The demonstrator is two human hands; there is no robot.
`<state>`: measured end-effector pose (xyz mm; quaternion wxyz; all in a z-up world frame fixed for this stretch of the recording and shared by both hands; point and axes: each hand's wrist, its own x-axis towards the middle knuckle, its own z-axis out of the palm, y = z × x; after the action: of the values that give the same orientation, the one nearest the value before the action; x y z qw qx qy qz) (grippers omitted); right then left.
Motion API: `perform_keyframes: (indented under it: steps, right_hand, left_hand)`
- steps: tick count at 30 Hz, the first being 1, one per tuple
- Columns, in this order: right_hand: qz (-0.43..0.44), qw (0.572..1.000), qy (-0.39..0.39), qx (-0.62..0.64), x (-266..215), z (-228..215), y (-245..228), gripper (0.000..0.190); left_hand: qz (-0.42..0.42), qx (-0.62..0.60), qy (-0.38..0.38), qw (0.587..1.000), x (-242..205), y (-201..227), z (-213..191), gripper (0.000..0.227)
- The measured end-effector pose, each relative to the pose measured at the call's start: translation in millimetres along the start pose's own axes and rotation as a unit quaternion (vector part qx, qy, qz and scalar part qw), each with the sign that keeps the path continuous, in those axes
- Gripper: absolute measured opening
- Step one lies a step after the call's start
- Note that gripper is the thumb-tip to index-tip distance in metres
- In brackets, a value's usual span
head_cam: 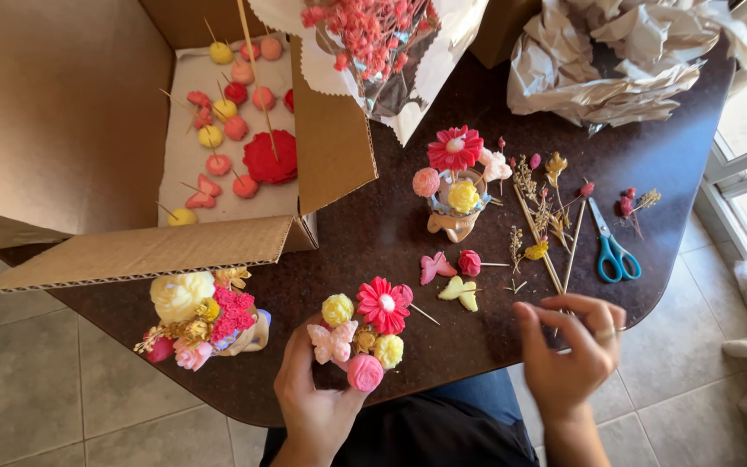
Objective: Assembling small floral arrangements by trimming dried flowers and inserting them into a base
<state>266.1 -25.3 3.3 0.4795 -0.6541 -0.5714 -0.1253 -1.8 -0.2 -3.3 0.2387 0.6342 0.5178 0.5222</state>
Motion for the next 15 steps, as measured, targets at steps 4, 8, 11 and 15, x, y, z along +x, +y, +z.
perform_keyframes:
  steps: [4, 8, 11, 15]
  right_hand:
    - [0.04, 0.993, -0.068, -0.085, 3, -12, 15, 0.024]
    - [0.007, 0.991, -0.078, -0.112, 5, -17, 20, 0.015]
    - [0.015, 0.994, -0.062, -0.088, 11, -24, 23, 0.011]
    - [0.033, 0.996, 0.001, -0.086, 26, -36, 38, 0.011]
  left_hand:
    - [-0.038, -0.027, -0.037, 0.998, 5, 1, -4, 0.099]
    - [-0.053, -0.101, -0.109, 0.988, 12, 0, -15, 0.068]
    - [-0.027, -0.164, -0.083, 0.983, 3, -17, -2, 0.028]
    - [-0.114, -0.09, 0.005, 0.989, -38, -134, 36, 0.027]
